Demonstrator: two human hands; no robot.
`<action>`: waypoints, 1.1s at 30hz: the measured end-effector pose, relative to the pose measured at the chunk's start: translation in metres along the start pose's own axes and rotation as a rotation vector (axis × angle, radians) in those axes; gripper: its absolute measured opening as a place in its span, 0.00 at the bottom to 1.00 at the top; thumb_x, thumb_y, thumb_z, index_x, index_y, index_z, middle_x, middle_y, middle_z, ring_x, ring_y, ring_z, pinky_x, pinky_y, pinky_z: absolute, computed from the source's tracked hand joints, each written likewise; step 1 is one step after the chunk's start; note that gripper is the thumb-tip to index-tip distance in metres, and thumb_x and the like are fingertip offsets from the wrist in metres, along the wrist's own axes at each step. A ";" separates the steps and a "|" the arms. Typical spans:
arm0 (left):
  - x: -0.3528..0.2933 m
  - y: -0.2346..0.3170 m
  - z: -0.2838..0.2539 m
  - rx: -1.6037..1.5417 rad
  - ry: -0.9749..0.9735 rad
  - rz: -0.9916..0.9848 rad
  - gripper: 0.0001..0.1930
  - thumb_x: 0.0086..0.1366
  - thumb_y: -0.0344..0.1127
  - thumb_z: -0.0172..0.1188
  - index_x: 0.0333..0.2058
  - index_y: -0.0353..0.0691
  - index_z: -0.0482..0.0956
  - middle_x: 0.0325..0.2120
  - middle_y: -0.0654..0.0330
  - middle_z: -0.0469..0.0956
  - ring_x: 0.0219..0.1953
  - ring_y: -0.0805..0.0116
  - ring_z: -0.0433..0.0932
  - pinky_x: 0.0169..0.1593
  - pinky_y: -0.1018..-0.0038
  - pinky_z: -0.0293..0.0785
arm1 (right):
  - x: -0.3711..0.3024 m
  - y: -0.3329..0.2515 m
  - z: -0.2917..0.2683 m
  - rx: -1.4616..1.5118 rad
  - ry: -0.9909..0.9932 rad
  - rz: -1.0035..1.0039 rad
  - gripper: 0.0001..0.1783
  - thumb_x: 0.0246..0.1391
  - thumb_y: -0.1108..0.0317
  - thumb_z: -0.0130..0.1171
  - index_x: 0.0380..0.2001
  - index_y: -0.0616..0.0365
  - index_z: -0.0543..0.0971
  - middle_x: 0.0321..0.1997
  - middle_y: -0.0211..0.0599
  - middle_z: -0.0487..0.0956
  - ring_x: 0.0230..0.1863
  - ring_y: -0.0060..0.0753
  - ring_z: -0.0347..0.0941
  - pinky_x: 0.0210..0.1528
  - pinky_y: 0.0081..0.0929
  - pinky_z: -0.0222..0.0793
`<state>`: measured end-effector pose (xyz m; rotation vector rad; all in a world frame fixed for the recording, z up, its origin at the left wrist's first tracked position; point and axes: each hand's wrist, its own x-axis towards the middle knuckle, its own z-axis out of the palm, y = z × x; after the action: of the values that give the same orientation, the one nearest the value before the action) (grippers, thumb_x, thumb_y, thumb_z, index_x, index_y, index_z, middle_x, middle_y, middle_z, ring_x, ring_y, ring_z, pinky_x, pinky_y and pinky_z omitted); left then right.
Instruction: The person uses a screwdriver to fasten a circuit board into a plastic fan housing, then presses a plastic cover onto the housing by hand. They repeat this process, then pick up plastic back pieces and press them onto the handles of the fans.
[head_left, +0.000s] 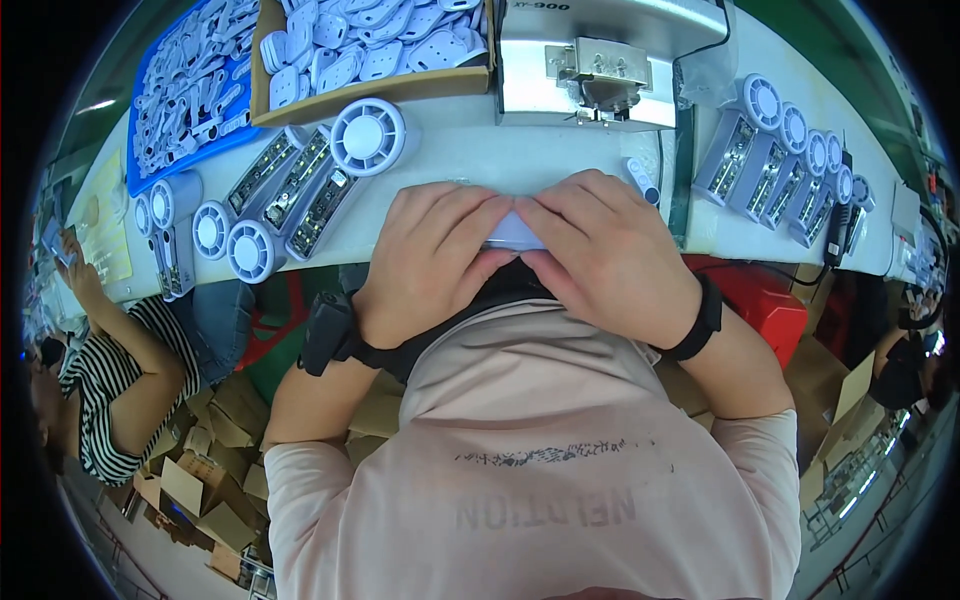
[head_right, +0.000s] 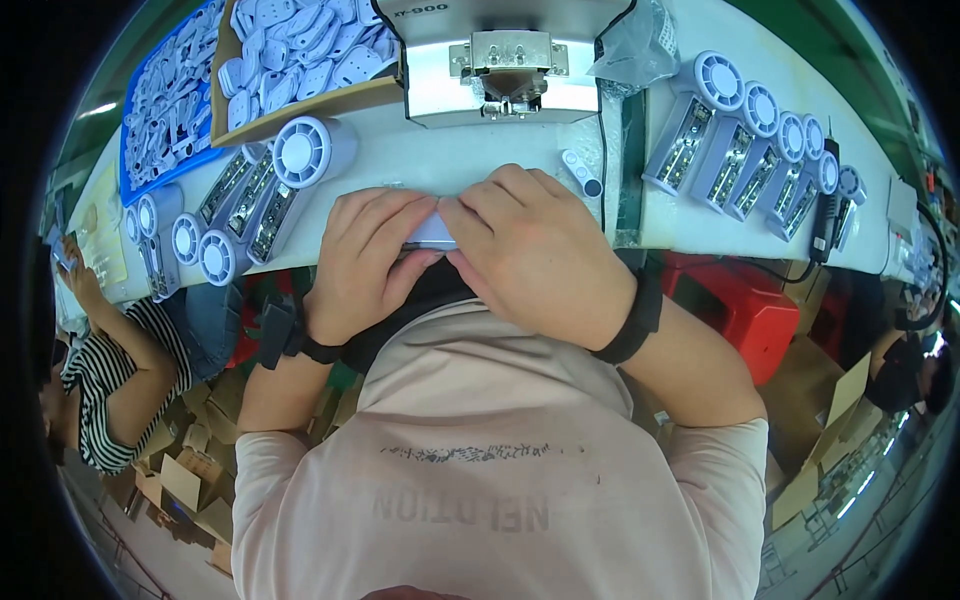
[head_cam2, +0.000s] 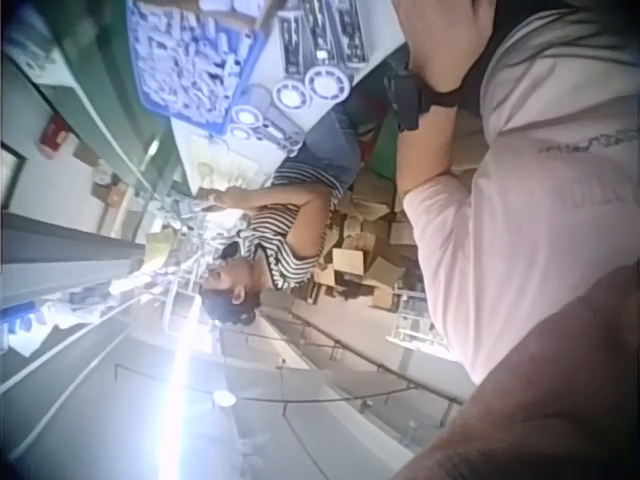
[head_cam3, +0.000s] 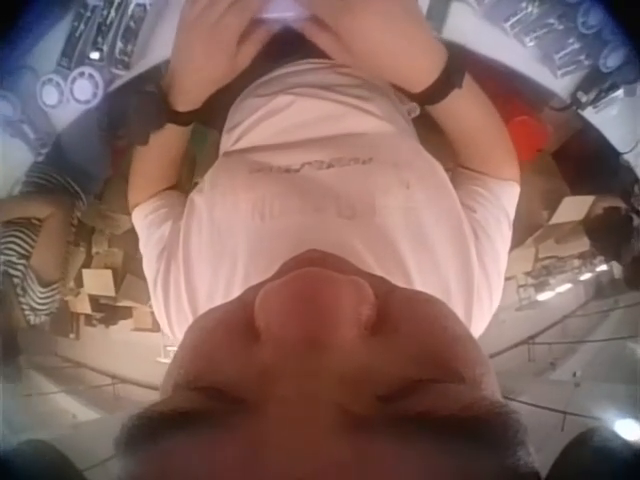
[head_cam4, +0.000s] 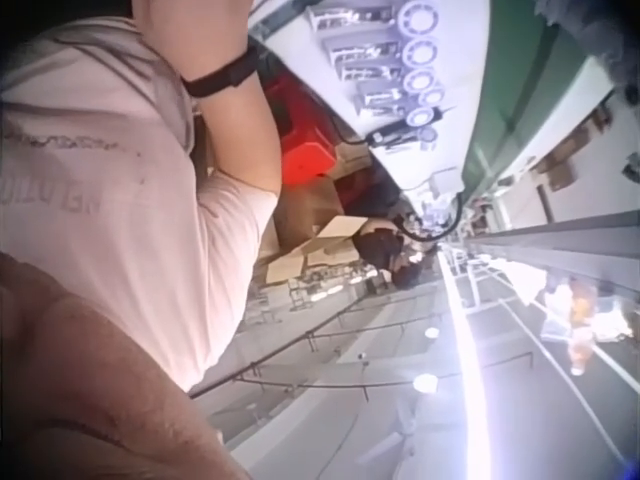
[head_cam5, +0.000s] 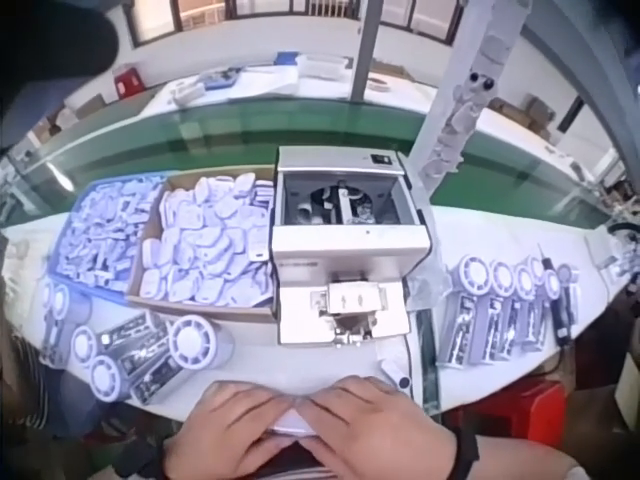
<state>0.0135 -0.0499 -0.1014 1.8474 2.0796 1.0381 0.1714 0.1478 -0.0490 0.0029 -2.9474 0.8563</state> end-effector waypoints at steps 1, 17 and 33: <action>0.001 0.000 0.000 0.001 -0.004 -0.002 0.29 0.60 0.39 0.78 0.59 0.36 0.82 0.53 0.54 0.82 0.54 0.48 0.80 0.57 0.54 0.75 | 0.000 0.001 -0.001 0.011 -0.014 -0.006 0.27 0.51 0.66 0.75 0.56 0.60 0.84 0.51 0.40 0.83 0.51 0.49 0.79 0.57 0.46 0.76; 0.003 -0.003 0.001 -0.024 -0.003 -0.012 0.31 0.60 0.42 0.79 0.60 0.37 0.83 0.51 0.55 0.83 0.52 0.50 0.80 0.55 0.56 0.74 | 0.002 0.006 0.000 0.032 0.007 -0.024 0.28 0.50 0.68 0.76 0.55 0.61 0.84 0.53 0.42 0.83 0.53 0.50 0.78 0.57 0.46 0.74; 0.013 0.003 -0.019 -0.158 -0.038 -0.077 0.27 0.63 0.40 0.76 0.60 0.41 0.82 0.53 0.55 0.84 0.51 0.49 0.82 0.56 0.56 0.74 | 0.014 0.019 -0.014 0.198 -0.105 0.014 0.26 0.55 0.67 0.74 0.58 0.61 0.85 0.54 0.46 0.85 0.54 0.56 0.80 0.60 0.46 0.74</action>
<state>0.0024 -0.0446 -0.0818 1.6858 1.9689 1.1049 0.1577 0.1715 -0.0458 0.0395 -2.9457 1.1812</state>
